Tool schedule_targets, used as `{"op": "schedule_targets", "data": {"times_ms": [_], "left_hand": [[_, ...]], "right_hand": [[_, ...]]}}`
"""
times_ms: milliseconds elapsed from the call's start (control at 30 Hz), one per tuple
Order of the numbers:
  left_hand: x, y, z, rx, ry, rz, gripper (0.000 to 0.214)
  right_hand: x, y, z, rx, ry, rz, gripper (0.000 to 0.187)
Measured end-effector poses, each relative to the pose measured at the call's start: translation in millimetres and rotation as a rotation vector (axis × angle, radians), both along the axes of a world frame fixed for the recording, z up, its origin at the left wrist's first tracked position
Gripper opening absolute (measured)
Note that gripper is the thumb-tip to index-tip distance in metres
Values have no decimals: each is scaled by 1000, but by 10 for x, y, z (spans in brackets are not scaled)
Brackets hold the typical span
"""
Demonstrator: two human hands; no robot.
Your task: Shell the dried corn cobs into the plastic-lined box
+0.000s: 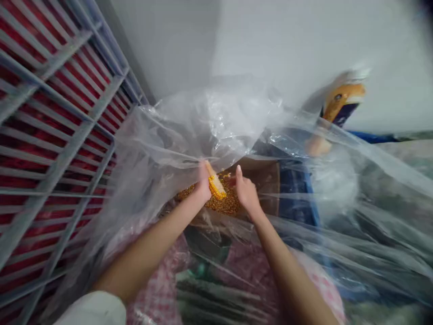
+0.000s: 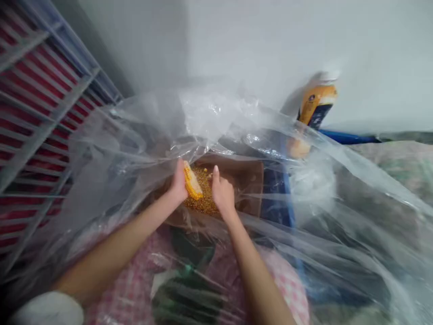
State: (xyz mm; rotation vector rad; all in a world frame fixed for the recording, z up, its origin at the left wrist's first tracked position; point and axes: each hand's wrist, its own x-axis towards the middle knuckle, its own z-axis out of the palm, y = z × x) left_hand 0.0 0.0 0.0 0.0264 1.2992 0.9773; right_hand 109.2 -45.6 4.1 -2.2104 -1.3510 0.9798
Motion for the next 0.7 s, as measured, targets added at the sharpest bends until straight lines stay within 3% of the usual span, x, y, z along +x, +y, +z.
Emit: {"op": "schedule_targets", "data": {"times_ms": [67,133,267,400,500,700], "left_hand": [[47,-13,48,62,-29,1,37],[87,-36,78,115,-45,-6,32],[123,-107,80,192,-42,-33,32],[115,-203,60,232,-41,-167,44],[142,-309,17,349,92,-306,44],[249,-439,-165,452,375,-344,42]], "right_hand": [[-36,-24,104,162,-46,34,70],[-79,-50,168,220,-74,92,66],[-172,-92,150,69,-72,240,65],[-205,-101,84,140,50,168,60],[-198,-92,62,204,21,67,57],[-183,-91,71,230,-89,20,54]]}}
